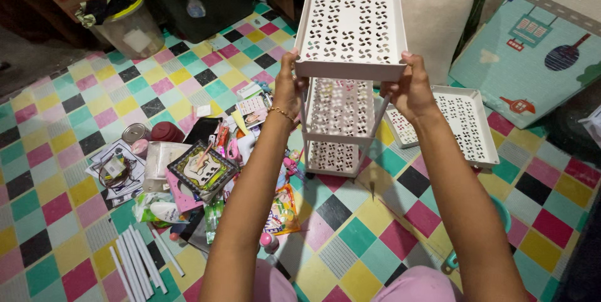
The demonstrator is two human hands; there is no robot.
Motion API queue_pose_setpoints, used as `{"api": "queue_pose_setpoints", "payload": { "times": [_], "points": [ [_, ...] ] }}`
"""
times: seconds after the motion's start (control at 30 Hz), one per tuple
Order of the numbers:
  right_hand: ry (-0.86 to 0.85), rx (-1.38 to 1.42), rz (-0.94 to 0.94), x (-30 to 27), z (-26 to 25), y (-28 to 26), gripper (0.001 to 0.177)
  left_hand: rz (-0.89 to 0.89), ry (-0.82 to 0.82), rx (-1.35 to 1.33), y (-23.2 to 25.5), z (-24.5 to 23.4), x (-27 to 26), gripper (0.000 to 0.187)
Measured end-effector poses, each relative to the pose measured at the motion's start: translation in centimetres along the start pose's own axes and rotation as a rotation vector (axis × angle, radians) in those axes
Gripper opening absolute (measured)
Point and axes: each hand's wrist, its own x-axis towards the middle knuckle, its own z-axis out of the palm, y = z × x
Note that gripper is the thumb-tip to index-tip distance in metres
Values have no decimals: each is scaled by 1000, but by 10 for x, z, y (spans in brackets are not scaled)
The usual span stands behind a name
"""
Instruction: The person assembles a three-tier white plastic shelving unit by inserting vertical poles into the trays and stacking them. They handle the trays and poles by hand, aligning the components to form a stable structure.
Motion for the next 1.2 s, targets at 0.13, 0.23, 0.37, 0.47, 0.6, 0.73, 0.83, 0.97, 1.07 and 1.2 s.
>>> {"api": "queue_pose_setpoints", "payload": {
  "times": [0.13, 0.23, 0.37, 0.47, 0.6, 0.73, 0.83, 0.97, 1.07, 1.2],
  "points": [
    [3, 32, -15, 4, -7, -3, 46, 24, 8, 71, -3, 7, -8, 47],
    [15, 56, -16, 10, -13, -3, 45, 33, -18, 44, -7, 12, -15, 46],
    [43, 56, -27, 21, -29, 0, 43, 32, -99, 16, -14, 18, -24, 42],
    [-9, 124, -62, 33, -45, 2, 41, 28, -114, 22, -23, 27, -30, 38],
    [51, 46, -102, 50, -59, 3, 48, 26, -146, 58, -33, 40, -41, 42],
    [157, 20, -88, 63, -70, 3, 52, 42, -178, 115, -38, 45, -46, 48],
    [265, -106, -140, 70, -83, 6, 48, 39, -189, 145, -44, 50, -43, 54],
    [377, -360, -272, 80, -100, 11, 52, 41, -223, 245, -53, 59, -37, 65],
    [586, -843, -447, 81, -100, 6, 48, 10, -208, 272, -56, 68, -33, 68],
    [633, -868, -486, 46, -70, 15, 49, -33, -211, 283, -62, 89, -32, 67]
  ]
}}
